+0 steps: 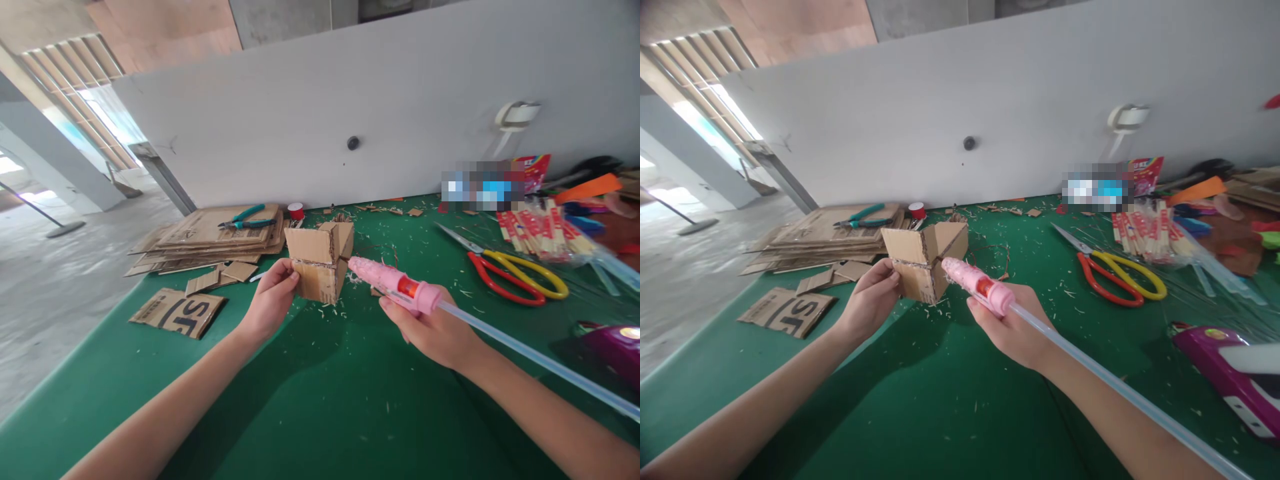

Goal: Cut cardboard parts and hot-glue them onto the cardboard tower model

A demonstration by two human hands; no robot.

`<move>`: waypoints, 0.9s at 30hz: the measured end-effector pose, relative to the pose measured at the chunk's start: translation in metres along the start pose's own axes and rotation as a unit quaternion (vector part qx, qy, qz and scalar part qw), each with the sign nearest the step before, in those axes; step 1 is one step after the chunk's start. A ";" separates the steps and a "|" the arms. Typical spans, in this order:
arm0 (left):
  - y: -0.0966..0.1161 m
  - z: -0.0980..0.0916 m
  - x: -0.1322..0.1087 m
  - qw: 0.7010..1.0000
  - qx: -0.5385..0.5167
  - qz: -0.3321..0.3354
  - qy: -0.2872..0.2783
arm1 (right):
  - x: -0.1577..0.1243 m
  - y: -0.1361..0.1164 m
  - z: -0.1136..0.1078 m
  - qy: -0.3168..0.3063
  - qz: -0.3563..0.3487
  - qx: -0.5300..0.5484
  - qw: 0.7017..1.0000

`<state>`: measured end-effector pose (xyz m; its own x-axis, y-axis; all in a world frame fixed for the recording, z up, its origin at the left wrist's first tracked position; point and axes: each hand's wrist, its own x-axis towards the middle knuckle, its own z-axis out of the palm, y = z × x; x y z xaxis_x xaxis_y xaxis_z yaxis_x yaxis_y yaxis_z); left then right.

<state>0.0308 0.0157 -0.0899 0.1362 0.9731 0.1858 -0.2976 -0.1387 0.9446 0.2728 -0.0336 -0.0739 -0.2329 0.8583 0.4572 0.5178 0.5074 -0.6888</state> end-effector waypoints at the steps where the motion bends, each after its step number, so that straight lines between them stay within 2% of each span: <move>1: 0.000 0.000 0.000 1.000 0.000 0.000 0.001 | 0.000 0.000 0.000 -0.001 0.003 0.000 1.000; 14: -0.002 -0.001 -0.001 1.000 0.000 0.009 0.011 | -0.003 0.007 0.006 0.017 0.012 0.020 1.000; 20: -0.002 -0.001 -0.001 1.000 -0.003 0.005 0.007 | -0.003 0.012 0.008 -0.006 0.051 0.044 0.998; 27: -0.003 -0.002 -0.001 1.000 -0.008 0.005 0.004 | -0.008 0.007 0.006 -0.025 0.026 0.065 0.997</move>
<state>0.0294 0.0158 -0.0937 0.1251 0.9734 0.1920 -0.3134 -0.1448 0.9385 0.2733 -0.0360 -0.0862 -0.2500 0.8852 0.3923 0.4201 0.4642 -0.7798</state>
